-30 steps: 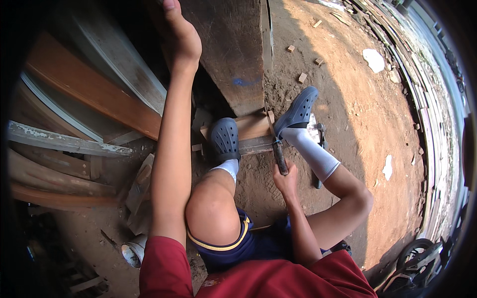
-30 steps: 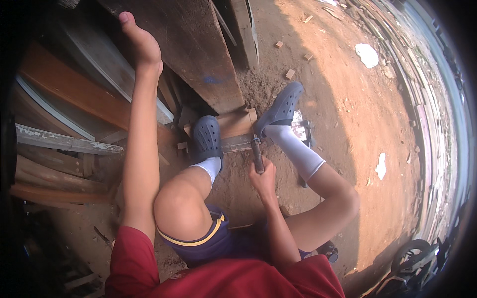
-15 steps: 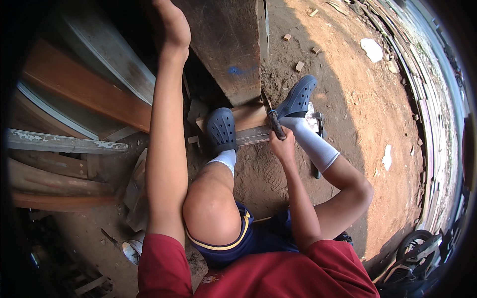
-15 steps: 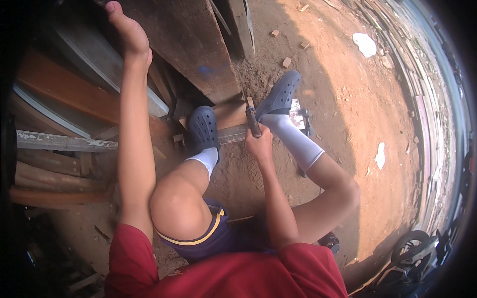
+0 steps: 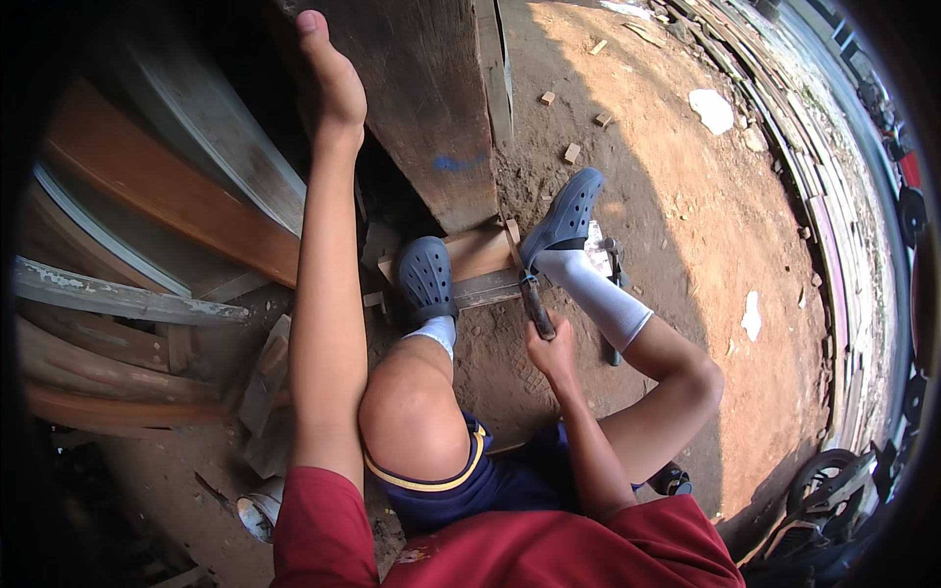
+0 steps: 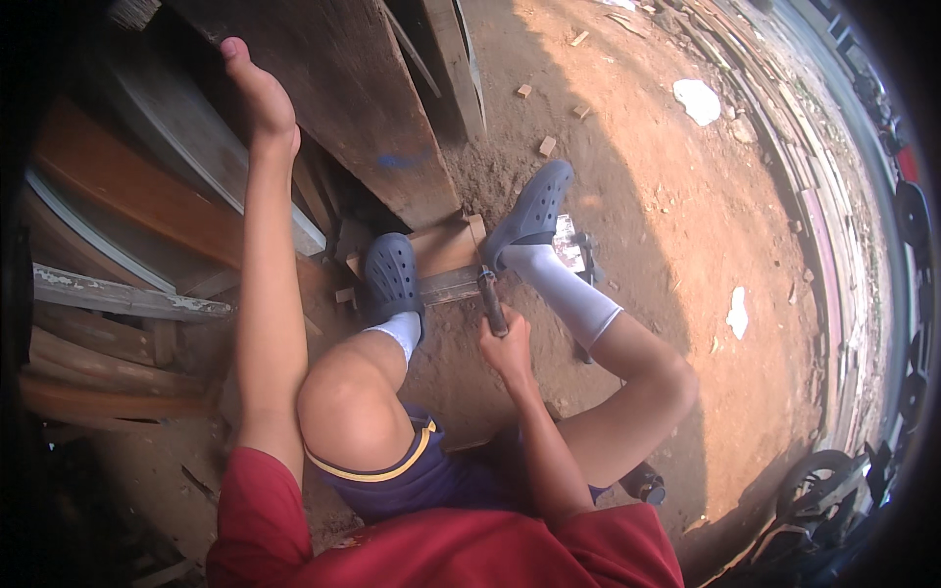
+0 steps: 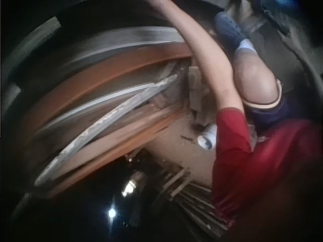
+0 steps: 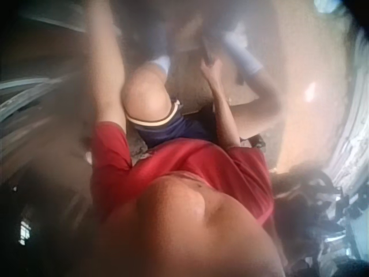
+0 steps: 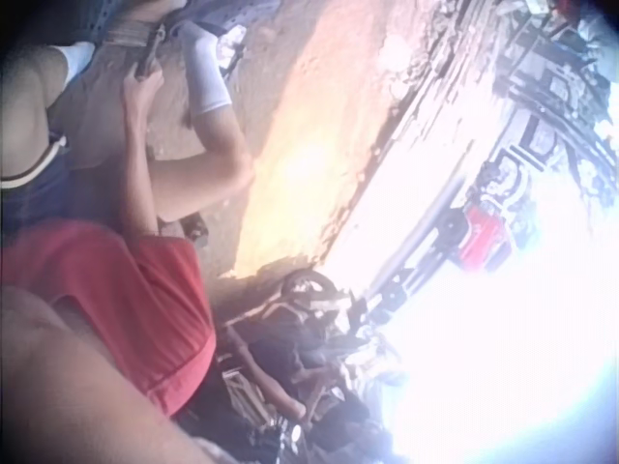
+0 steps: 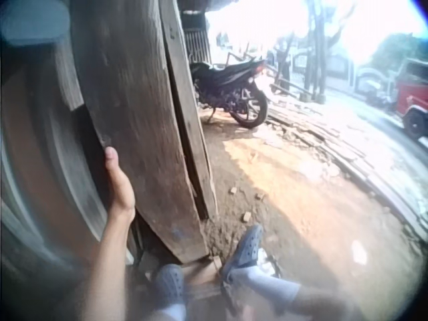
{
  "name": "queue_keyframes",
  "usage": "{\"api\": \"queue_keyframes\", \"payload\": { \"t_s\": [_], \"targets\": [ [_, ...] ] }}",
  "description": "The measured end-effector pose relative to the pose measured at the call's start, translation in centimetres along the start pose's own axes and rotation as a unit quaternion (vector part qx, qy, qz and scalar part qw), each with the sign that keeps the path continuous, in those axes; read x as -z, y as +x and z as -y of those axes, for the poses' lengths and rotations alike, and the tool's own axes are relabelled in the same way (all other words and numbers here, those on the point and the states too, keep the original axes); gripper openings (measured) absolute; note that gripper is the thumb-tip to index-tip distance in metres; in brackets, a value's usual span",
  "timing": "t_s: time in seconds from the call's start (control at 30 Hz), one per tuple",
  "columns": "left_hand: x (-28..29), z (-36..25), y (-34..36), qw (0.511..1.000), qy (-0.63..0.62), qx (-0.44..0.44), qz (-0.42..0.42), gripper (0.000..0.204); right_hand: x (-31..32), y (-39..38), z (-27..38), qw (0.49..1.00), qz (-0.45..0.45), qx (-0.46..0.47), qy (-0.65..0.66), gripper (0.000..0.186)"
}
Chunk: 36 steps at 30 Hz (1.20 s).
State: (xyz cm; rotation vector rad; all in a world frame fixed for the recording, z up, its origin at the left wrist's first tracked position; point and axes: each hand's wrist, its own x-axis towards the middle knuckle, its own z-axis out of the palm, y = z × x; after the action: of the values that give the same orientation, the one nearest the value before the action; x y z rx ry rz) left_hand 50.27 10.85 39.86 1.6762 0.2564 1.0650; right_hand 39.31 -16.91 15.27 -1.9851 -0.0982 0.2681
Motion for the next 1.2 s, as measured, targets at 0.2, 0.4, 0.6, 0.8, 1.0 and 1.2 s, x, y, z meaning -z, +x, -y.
{"api": "queue_keyframes", "payload": {
  "t_s": [0.2,0.4,0.6,0.8,1.0,1.2],
  "targets": [
    [-0.2,0.1,0.1,1.000,-0.007,-0.011,-0.010,0.099,1.4,1.6,-0.1,0.999,0.027,0.005,0.024,0.020],
    [-1.1,-1.6,-1.5,1.000,-0.004,-0.030,-0.003,0.099,1.4,0.5,0.3,0.976,0.130,-0.040,0.172,0.029],
    [0.2,1.0,0.5,0.999,0.004,-0.031,-0.020,0.099,1.7,0.3,1.1,0.992,0.124,-0.025,0.006,0.038],
    [-0.2,0.9,0.5,0.999,-0.004,-0.048,-0.020,0.099,0.7,0.2,2.0,0.994,0.084,-0.050,-0.041,0.037],
    [0.3,0.4,0.3,0.999,0.008,-0.035,-0.011,0.096,-0.7,1.7,1.6,0.997,0.064,-0.049,-0.010,0.034],
    [-1.0,-0.3,-0.2,0.999,-0.010,-0.010,-0.044,0.093,-0.9,1.9,-0.4,0.999,0.038,-0.032,0.008,0.036]
  ]
}}
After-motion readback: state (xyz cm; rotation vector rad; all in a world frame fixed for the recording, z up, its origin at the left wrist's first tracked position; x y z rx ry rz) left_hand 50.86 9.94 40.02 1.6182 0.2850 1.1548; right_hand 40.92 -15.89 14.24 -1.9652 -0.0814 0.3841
